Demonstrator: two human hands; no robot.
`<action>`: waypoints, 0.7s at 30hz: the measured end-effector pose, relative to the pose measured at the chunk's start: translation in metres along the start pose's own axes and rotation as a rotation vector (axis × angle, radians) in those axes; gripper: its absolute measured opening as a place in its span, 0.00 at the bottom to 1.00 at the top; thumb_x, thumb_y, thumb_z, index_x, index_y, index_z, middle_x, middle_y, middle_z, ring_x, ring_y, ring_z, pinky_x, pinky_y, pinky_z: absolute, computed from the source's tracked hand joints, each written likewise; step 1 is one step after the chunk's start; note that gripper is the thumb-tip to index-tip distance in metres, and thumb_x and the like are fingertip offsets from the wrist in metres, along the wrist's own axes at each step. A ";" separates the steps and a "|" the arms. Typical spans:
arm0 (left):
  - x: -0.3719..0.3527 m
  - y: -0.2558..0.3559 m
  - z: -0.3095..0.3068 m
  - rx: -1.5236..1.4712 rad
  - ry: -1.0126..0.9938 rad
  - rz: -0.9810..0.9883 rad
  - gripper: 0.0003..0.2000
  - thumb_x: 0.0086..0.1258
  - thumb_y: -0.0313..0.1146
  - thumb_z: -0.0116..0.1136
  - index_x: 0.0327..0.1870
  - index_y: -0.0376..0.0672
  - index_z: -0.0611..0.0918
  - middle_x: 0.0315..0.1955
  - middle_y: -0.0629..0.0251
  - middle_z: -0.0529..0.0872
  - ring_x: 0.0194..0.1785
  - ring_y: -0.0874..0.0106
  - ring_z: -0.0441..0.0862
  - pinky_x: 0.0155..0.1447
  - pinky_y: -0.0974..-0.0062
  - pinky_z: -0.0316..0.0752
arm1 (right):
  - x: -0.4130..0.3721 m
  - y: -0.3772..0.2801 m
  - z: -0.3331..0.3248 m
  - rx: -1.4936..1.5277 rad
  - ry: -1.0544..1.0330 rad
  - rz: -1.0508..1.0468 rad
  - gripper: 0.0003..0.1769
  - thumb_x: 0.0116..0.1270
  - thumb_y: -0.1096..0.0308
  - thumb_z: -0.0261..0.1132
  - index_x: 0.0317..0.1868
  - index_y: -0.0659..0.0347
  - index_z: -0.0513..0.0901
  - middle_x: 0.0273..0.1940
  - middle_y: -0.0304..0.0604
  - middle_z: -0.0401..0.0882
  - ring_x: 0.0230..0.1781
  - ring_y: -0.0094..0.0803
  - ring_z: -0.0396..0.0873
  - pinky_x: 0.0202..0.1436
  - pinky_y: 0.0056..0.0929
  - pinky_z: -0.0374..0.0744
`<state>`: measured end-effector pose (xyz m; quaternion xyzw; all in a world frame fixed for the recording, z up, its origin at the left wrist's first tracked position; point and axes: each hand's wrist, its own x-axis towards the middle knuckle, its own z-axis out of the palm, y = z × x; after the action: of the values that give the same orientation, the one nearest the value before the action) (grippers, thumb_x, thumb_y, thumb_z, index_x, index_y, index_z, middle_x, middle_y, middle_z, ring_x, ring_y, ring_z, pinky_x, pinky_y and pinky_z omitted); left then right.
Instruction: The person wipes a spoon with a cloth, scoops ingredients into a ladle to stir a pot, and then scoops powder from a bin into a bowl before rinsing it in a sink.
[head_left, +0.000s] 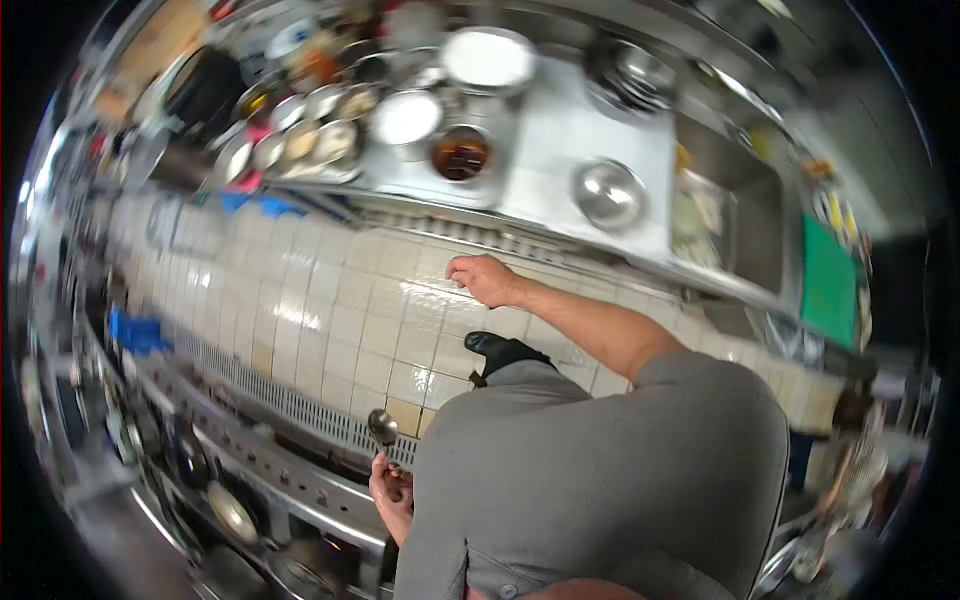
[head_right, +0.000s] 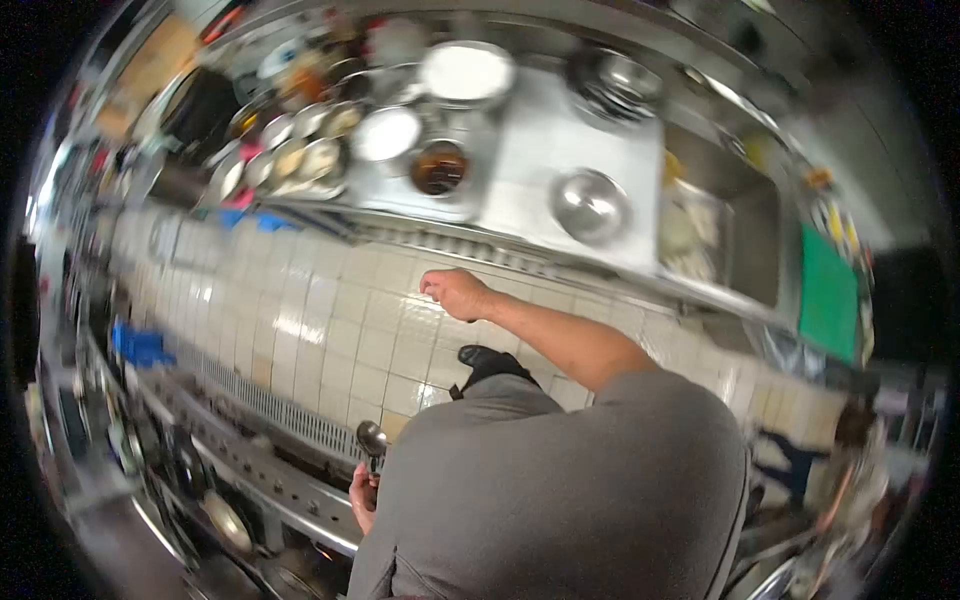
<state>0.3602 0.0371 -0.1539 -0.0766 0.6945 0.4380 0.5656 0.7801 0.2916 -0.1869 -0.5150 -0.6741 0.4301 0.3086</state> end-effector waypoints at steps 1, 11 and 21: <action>0.001 -0.006 0.001 -0.067 -0.187 0.026 0.08 0.70 0.39 0.57 0.44 0.49 0.83 0.23 0.68 0.79 0.21 0.74 0.75 0.26 0.75 0.74 | -0.034 0.012 -0.019 0.032 0.060 0.015 0.09 0.70 0.68 0.57 0.45 0.62 0.79 0.35 0.51 0.82 0.34 0.37 0.80 0.39 0.37 0.77; -0.106 -0.018 0.131 0.901 -0.489 0.479 0.16 0.76 0.48 0.54 0.52 0.45 0.77 0.32 0.52 0.85 0.44 0.63 0.85 0.45 0.63 0.80 | -0.384 0.085 -0.335 0.086 0.855 0.666 0.09 0.72 0.67 0.57 0.43 0.62 0.81 0.27 0.37 0.76 0.23 0.27 0.75 0.26 0.30 0.77; -0.296 -0.030 0.181 0.389 -0.242 1.304 0.09 0.73 0.36 0.51 0.35 0.41 0.76 0.26 0.68 0.70 0.32 0.77 0.74 0.29 0.80 0.72 | -0.461 0.264 -0.606 0.513 1.054 0.635 0.09 0.75 0.68 0.54 0.43 0.61 0.79 0.27 0.36 0.75 0.22 0.24 0.71 0.24 0.27 0.75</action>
<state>0.6111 0.0301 0.0870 0.5091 0.5967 0.5615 0.2638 1.5423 0.0338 -0.1452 -0.7403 -0.1249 0.3377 0.5678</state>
